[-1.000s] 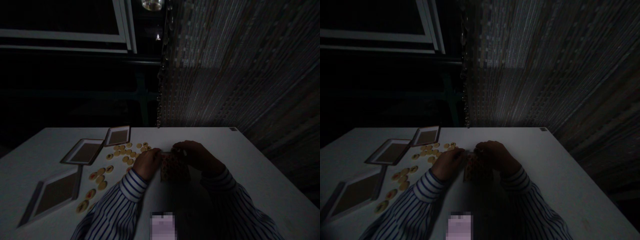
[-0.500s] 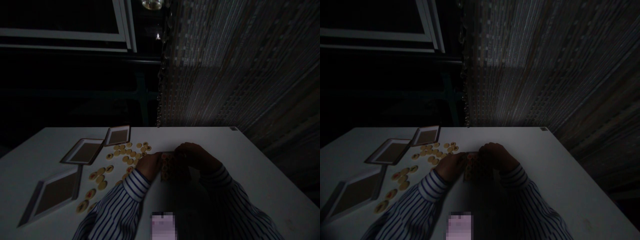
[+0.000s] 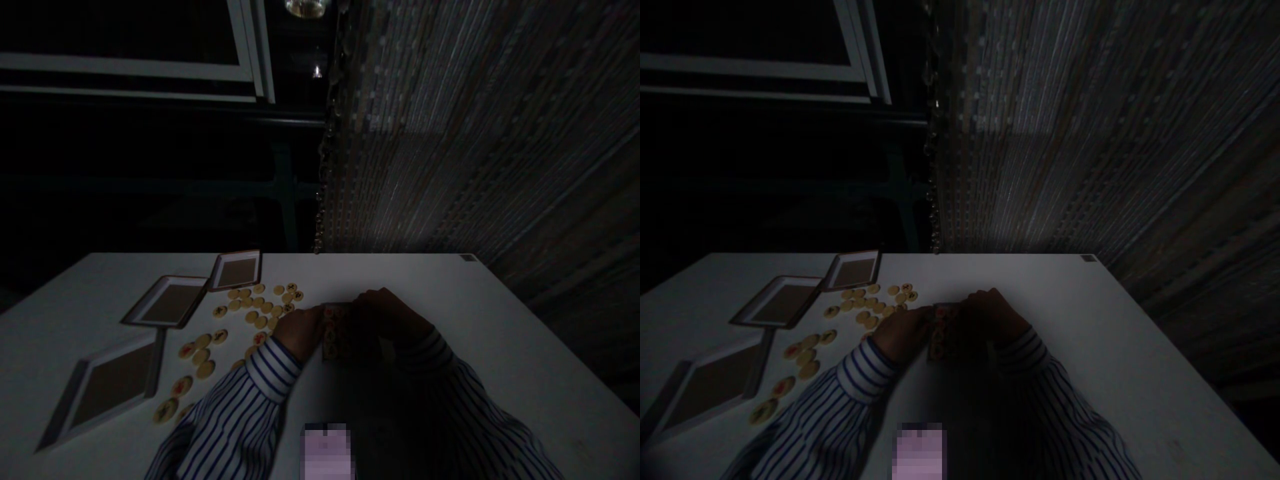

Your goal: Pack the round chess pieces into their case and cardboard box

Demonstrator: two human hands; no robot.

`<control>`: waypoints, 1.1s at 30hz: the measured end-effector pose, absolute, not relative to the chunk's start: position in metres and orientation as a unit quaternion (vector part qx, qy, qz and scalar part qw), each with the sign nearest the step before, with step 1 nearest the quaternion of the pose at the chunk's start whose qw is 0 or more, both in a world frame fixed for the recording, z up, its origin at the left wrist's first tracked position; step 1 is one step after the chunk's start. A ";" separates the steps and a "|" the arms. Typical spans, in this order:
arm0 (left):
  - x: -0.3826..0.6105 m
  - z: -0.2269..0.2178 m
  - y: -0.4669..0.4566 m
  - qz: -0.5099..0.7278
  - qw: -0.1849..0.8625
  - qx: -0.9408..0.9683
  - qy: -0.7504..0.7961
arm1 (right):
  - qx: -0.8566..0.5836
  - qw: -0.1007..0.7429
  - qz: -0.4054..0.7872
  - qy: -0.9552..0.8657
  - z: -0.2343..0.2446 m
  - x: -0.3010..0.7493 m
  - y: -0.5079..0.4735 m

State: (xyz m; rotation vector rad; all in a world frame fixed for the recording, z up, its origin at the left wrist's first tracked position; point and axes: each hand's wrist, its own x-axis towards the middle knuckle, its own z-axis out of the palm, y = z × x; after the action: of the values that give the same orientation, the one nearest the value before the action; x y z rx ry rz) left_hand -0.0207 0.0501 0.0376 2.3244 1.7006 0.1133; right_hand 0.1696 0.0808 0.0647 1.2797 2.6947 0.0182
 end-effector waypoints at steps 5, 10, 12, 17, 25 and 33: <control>-0.020 0.040 0.050 0.021 0.131 0.798 0.588 | 0.430 0.098 0.015 0.897 0.060 0.171 0.082; -0.020 0.039 0.051 0.029 0.129 0.800 0.585 | 0.431 0.100 0.014 0.897 0.058 0.171 0.083; -0.020 0.038 0.051 0.036 0.126 0.802 0.583 | 0.431 0.100 0.012 0.897 0.057 0.171 0.083; -0.021 0.037 0.052 0.036 0.123 0.804 0.581 | 0.433 0.106 -0.001 0.895 0.059 0.170 0.083; -0.022 0.034 0.052 0.034 0.117 0.803 0.583 | 0.434 0.114 0.003 0.894 0.060 0.172 0.083; -0.022 0.036 0.051 0.040 0.109 0.801 0.588 | 0.424 0.102 0.013 0.900 0.061 0.169 0.081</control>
State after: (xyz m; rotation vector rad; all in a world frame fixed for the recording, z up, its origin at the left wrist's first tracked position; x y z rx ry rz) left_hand -0.0223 0.0508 0.0357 2.3546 1.7287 0.1168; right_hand 0.1685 0.0812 0.0606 1.2518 2.6577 0.0389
